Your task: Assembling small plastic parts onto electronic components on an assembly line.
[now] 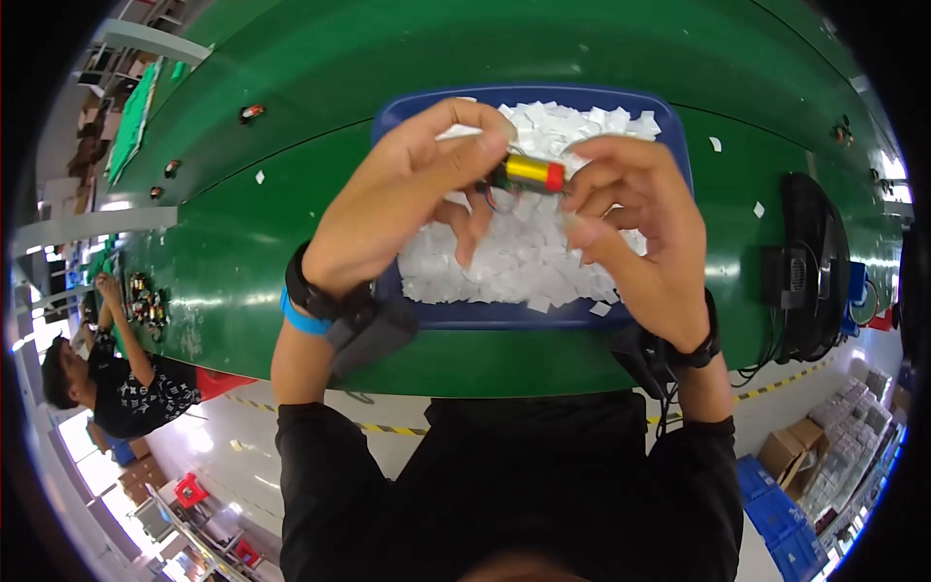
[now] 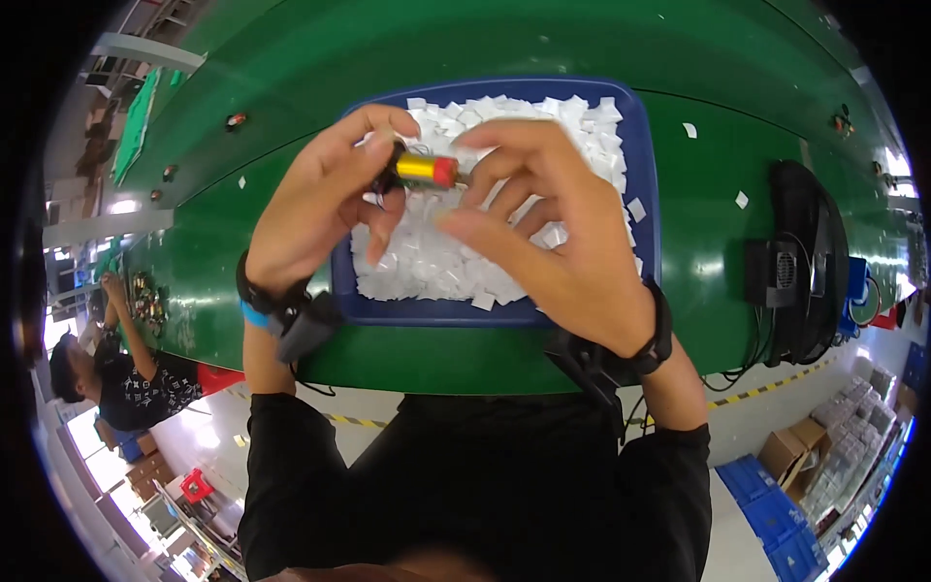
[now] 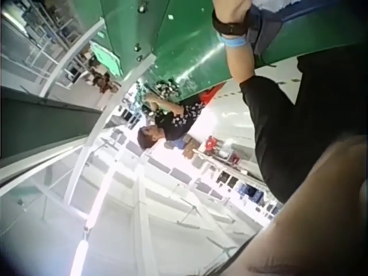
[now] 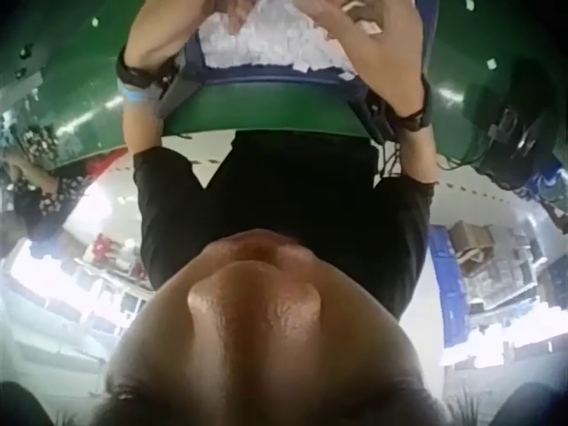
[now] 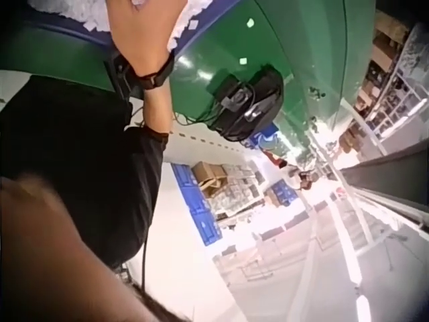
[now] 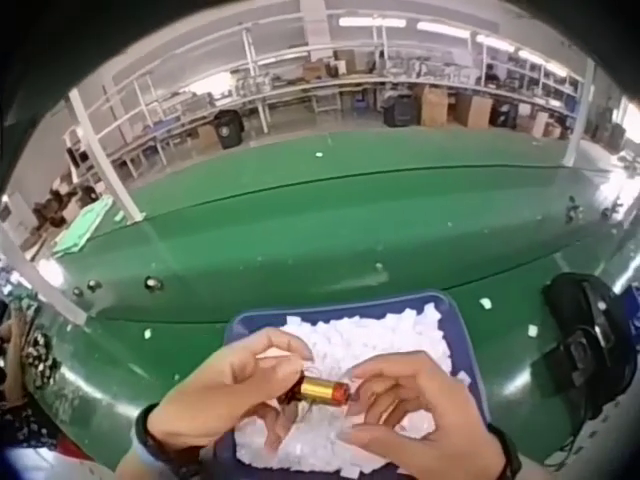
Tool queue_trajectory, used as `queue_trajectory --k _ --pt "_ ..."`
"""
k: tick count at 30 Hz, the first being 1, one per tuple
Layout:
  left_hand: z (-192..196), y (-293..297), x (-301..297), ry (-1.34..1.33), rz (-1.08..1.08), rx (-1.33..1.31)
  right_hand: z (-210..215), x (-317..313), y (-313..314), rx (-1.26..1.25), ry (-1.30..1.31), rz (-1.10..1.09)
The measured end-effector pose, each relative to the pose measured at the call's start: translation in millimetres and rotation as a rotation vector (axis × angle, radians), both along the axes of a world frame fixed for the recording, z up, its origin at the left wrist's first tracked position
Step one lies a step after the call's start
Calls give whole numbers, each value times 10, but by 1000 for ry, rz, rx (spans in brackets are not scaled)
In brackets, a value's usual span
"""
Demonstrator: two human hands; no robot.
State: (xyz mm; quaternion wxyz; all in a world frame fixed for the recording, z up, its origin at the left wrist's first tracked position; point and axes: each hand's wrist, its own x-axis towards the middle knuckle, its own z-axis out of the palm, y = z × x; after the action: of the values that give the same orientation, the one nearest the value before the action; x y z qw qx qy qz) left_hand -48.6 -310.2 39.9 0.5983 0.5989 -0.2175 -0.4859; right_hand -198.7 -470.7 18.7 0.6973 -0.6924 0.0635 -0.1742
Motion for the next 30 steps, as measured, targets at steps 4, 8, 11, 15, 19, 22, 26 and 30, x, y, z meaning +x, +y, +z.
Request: queue_trajectory --k 4,8,11,15,19,22,26,30 --pt "1 -27 -203 -13 -2 27 -63 -62 -37 -259 68 15" --pt "28 -36 -280 -38 51 -82 -78 -32 -67 -504 -78 -44" --pt "29 -23 -314 28 69 -166 -108 -48 -32 -488 -115 -98" --pt "-5 -12 -338 -198 12 -214 -115 -85 33 -279 -94 -125" --pt "-16 -32 -309 -252 -8 -192 -69 -121 23 76 -6 -46" --pt "-79 -31 -260 -216 -28 -210 -70 -125 17 233 12 3" --pt "-93 -42 -232 -117 -30 -209 -100 -103 9 302 -14 30" --pt "-125 -21 -219 -158 -43 -204 -105 -106 13 306 -21 35"
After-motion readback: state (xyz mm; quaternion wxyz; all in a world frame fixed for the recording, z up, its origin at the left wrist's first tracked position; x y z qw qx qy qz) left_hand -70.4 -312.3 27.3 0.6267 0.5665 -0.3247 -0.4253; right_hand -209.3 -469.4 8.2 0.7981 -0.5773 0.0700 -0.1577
